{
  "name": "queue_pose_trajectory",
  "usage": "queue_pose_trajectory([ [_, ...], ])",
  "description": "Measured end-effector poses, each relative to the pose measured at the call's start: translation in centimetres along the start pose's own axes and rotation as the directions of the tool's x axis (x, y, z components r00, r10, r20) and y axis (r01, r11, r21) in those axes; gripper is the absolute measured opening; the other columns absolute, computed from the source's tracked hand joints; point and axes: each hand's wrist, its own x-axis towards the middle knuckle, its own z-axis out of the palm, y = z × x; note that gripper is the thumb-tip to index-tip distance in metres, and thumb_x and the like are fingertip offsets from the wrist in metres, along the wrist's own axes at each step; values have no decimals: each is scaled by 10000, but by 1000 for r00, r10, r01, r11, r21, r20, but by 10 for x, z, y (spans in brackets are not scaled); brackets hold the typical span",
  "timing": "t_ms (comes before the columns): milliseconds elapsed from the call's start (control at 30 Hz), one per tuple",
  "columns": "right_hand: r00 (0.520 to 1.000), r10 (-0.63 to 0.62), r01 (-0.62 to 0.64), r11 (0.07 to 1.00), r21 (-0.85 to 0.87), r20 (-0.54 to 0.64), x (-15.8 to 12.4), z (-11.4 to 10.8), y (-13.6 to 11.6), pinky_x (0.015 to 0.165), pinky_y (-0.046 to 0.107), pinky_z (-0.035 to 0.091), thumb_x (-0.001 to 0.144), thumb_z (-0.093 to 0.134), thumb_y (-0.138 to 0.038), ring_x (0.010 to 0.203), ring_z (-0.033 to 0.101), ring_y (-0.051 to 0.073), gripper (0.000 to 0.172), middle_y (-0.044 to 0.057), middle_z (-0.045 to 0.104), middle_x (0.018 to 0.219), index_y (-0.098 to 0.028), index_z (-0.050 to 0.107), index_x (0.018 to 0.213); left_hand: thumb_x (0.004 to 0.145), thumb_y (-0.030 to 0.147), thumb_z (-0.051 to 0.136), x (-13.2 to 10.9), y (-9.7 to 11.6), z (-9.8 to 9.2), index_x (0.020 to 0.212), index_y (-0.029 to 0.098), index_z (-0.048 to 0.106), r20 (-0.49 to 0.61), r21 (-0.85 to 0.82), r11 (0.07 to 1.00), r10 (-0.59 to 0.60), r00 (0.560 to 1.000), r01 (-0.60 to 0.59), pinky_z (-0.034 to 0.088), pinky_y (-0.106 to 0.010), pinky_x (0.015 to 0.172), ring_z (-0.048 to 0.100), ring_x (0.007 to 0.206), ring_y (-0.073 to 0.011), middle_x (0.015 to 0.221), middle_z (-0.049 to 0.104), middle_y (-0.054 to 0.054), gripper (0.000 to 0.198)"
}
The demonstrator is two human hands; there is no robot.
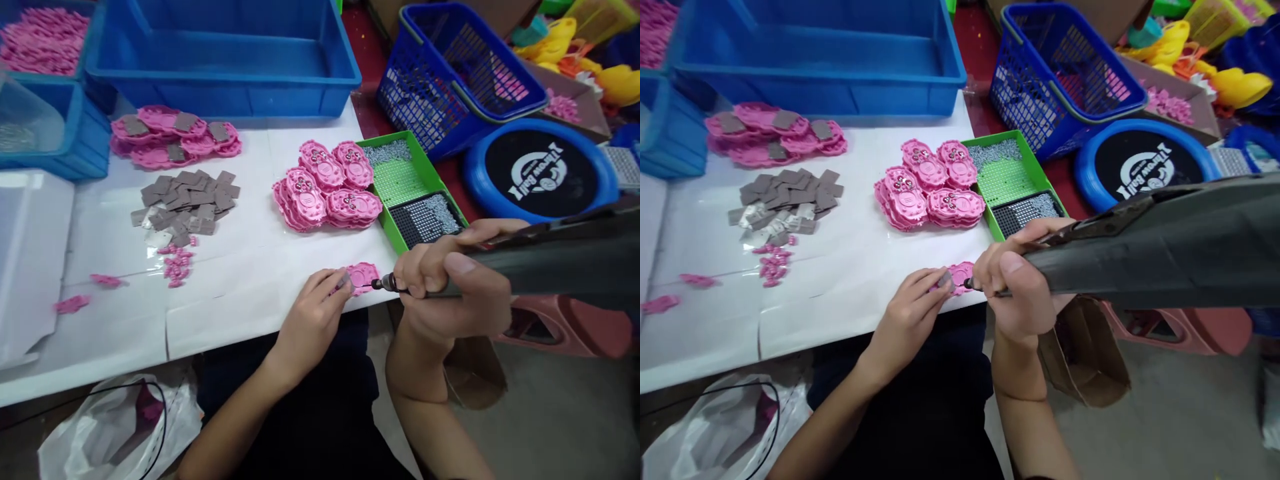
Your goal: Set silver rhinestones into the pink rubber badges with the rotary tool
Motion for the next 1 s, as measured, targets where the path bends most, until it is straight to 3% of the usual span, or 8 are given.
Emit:
queue_pose_trajectory([
  [267,998,38,-37,999,-11,50,-15,-7,-1,384,263,408,883,703,-219,343,401,93,107,-101,494,519,-266,633,950,1011,43,604,1,-5,-12,1251,154,695,68,1,998,62,996,-62,629,-495,1069,649,1294,-284,1356,735,-129,280],
  [533,1000,25,-25,1000,-12,-3,-20,-2,2,356,251,376,848,713,-231,322,350,82,113,-114,454,494,-266,632,920,1041,90,574,-1,-7,-17,1285,161,690,151,49,991,113,982,-121,621,-516,1082,642,1333,-298,1388,727,-128,280],
  [1000,1000,8,-9,999,46,31,-27,-5,9,363,267,387,856,705,-176,333,369,86,141,-107,478,511,-255,658,963,1036,80,578,1,-6,-17,1248,146,681,148,61,986,143,979,-154,633,-503,1077,645,1317,-288,1369,730,-131,244],
])
